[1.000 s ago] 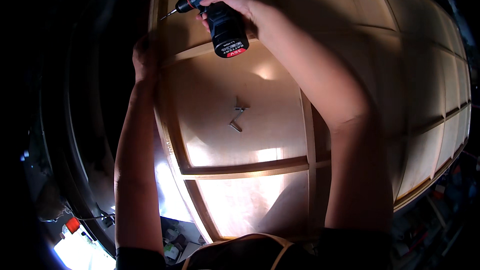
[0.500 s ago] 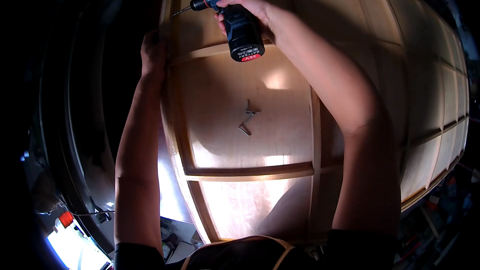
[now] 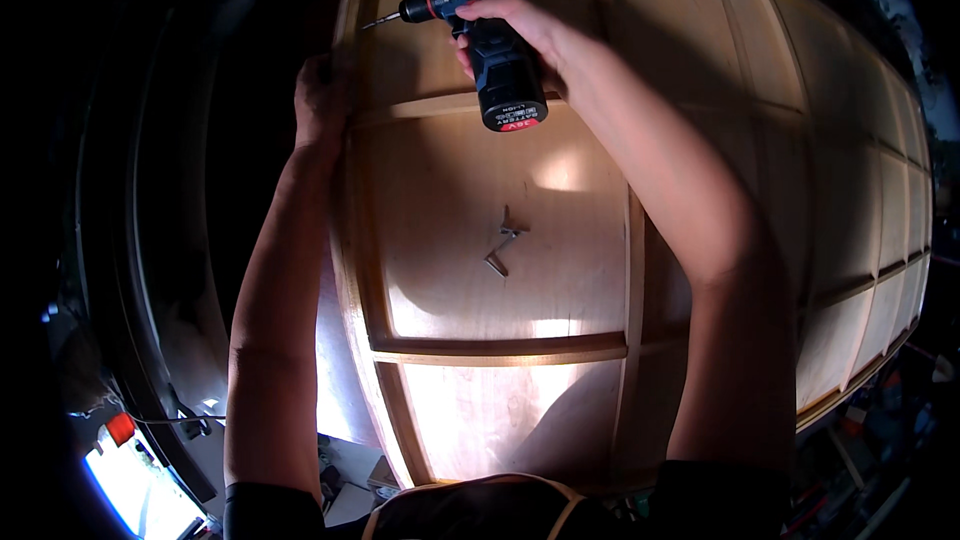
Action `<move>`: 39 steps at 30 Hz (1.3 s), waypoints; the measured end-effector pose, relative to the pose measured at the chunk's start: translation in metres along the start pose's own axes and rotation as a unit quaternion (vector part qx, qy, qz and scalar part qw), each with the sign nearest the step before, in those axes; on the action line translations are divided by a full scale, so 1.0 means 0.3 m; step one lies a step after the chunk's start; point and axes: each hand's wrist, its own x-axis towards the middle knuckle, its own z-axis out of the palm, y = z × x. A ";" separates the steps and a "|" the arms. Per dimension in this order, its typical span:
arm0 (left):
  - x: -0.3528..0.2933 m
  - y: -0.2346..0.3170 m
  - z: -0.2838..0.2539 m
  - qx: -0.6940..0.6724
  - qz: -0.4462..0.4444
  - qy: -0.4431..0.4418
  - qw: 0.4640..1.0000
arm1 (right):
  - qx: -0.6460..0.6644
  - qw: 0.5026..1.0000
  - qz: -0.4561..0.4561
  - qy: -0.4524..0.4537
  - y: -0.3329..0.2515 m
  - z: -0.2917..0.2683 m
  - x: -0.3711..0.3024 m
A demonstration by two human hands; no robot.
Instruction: The person uses a cordless drill to drive screws into the wooden frame of a large, grid-patterned panel. They systematically move along the edges and internal supports of the panel, securing the structure while it rests on a workbench.
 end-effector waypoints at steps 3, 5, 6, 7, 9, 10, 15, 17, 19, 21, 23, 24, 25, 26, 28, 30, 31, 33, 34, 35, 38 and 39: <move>-0.001 -0.018 0.014 0.024 0.036 0.024 0.999 | -0.020 0.998 -0.038 0.038 0.016 0.021 -0.019; -0.014 -0.020 0.015 0.037 0.038 0.038 0.998 | -0.038 0.996 -0.042 0.063 0.002 0.045 -0.052; -0.016 -0.004 0.019 0.040 0.042 0.042 0.997 | -0.051 0.995 -0.048 0.070 -0.010 0.049 -0.062; -0.023 0.009 0.018 0.021 0.039 0.035 0.998 | -0.046 0.995 -0.053 0.072 -0.007 0.047 -0.063; -0.039 0.030 0.007 -0.015 0.032 0.020 0.999 | -0.036 0.995 -0.062 0.062 0.004 0.032 -0.054; -0.039 0.037 0.001 -0.032 0.023 0.013 0.999 | -0.032 0.996 -0.067 0.050 0.009 0.017 -0.040; -0.051 0.059 -0.023 -0.230 -0.076 -0.008 0.970 | -0.036 0.998 -0.054 -0.018 0.010 -0.025 -0.001; -0.061 0.070 -0.018 -0.220 -0.078 -0.007 0.972 | -0.026 0.998 -0.059 -0.023 0.013 -0.011 -0.012; -0.065 0.072 -0.015 -0.194 -0.061 -0.006 0.979 | -0.024 0.998 -0.058 -0.006 0.014 0.005 -0.034; -0.065 0.062 -0.015 -0.150 -0.028 -0.003 0.988 | -0.023 0.998 -0.053 0.000 0.012 0.013 -0.038; -0.055 0.041 -0.022 -0.156 -0.027 -0.010 0.987 | -0.023 0.999 -0.045 -0.005 0.011 0.019 -0.033; -0.054 0.047 -0.023 -0.159 -0.027 -0.015 0.987 | -0.025 0.998 -0.049 -0.003 0.012 0.017 -0.032; -0.056 0.052 -0.022 -0.157 -0.030 -0.016 0.987 | -0.028 0.998 -0.052 -0.001 0.014 0.016 -0.031; -0.058 0.058 -0.023 -0.155 -0.034 -0.018 0.987 | -0.031 0.998 -0.055 0.001 0.015 0.014 -0.030; -0.063 0.077 -0.026 -0.153 -0.034 -0.016 0.988 | -0.035 0.999 -0.042 0.002 0.009 0.008 -0.024; -0.066 0.082 -0.026 -0.154 -0.030 -0.011 0.987 | -0.036 0.999 -0.031 0.008 0.005 0.006 -0.020; -0.065 0.081 -0.025 -0.155 -0.030 -0.009 0.987 | -0.034 0.999 -0.027 0.014 0.004 0.007 -0.019; -0.067 0.085 -0.023 -0.156 -0.028 -0.006 0.987 | -0.030 0.999 -0.026 0.023 0.001 0.011 -0.022; -0.070 0.091 -0.024 -0.149 -0.029 -0.006 0.988 | -0.029 0.999 -0.027 0.027 0.001 0.018 -0.027; -0.075 0.099 -0.026 -0.142 -0.029 -0.006 0.989 | -0.027 0.999 -0.029 0.031 0.002 0.022 -0.029; -0.078 0.096 -0.025 -0.130 -0.024 -0.003 0.991 | -0.017 0.999 -0.025 0.032 0.002 0.023 -0.029; -0.076 0.098 -0.025 -0.127 -0.022 -0.002 0.992 | -0.017 0.999 -0.021 0.033 -0.001 0.024 -0.027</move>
